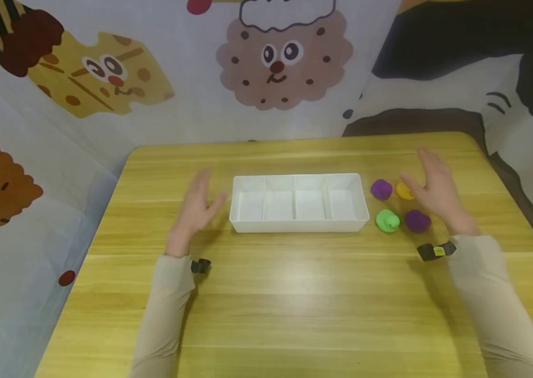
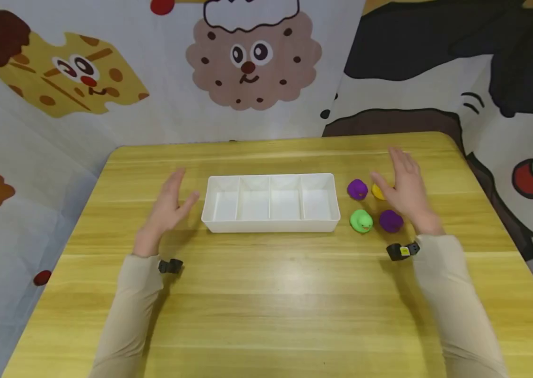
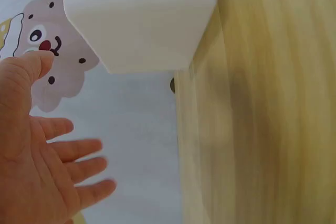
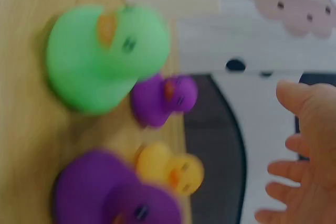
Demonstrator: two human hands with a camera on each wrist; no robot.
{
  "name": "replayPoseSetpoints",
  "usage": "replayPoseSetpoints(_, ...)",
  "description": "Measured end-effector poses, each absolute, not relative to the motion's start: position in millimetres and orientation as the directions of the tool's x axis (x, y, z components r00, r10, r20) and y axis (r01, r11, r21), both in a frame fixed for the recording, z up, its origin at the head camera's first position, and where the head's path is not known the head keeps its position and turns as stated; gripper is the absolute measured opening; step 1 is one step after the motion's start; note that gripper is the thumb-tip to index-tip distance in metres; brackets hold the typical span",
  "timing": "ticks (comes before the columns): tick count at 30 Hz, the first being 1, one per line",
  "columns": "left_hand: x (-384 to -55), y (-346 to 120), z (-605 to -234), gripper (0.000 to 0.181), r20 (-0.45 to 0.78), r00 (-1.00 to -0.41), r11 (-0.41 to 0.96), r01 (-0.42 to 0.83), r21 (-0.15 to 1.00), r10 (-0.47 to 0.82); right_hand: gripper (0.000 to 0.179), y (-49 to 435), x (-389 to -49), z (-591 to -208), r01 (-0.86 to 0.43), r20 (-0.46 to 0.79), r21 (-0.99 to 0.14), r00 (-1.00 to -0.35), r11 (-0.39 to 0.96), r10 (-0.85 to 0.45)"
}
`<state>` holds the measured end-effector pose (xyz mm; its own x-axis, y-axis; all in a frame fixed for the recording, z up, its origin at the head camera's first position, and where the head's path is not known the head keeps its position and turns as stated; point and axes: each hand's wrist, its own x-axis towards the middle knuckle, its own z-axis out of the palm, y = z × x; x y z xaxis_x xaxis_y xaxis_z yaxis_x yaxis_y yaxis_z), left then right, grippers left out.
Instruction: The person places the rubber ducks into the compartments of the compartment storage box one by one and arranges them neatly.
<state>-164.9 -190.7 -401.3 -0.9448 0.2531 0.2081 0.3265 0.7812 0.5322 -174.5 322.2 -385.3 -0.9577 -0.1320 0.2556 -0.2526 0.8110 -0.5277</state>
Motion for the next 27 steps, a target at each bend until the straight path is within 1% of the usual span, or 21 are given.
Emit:
replayPoseSetpoints(2,-164.0,-188.5,-402.9,0.069,0.192,-0.942,0.738,0.334,0.587,0.274,0.069,329.6,-174.5,-389.4,-0.249,0.233,-0.571,-0.963,0.782,-0.137)
replayPoseSetpoints(4,-162.8,-186.2,-405.8,0.068,0.168,-0.943,0.704,0.327,0.63,0.288,0.07,335.7,-173.3,-392.9,-0.203,0.164,-0.61,-0.978,0.766,-0.129)
replayPoseSetpoints(10,-159.3,-179.5,-417.7,0.061,0.18,-0.925,0.588,0.354,0.727,0.335,0.072,346.8,-172.5,-401.3,-0.109,0.003,-0.666,-0.99,0.738,-0.143)
replayPoseSetpoints(14,-158.5,-175.6,-421.7,0.054,0.191,-0.922,0.514,0.349,0.784,0.336,0.072,351.7,-175.8,-404.8,-0.075,-0.049,-0.694,-0.987,0.716,-0.151)
replayPoseSetpoints(19,-157.2,-170.7,-420.4,0.047,0.192,-0.932,0.435,0.318,0.843,0.308,0.071,356.0,-179.6,-408.1,-0.006,-0.122,-0.731,-0.983,0.683,-0.139)
replayPoseSetpoints(23,-150.3,-163.3,-405.8,0.043,0.189,-0.943,0.364,0.284,0.887,0.274,0.068,357.8,-180.2,-409.1,0.009,-0.153,-0.741,-0.976,0.672,-0.156)
replayPoseSetpoints(27,-145.6,-158.1,-394.7,0.041,0.151,-0.96,0.298,0.219,0.929,0.236,0.062,357.9,-180.9,-409.0,0.005,-0.168,-0.725,-0.971,0.688,-0.17)
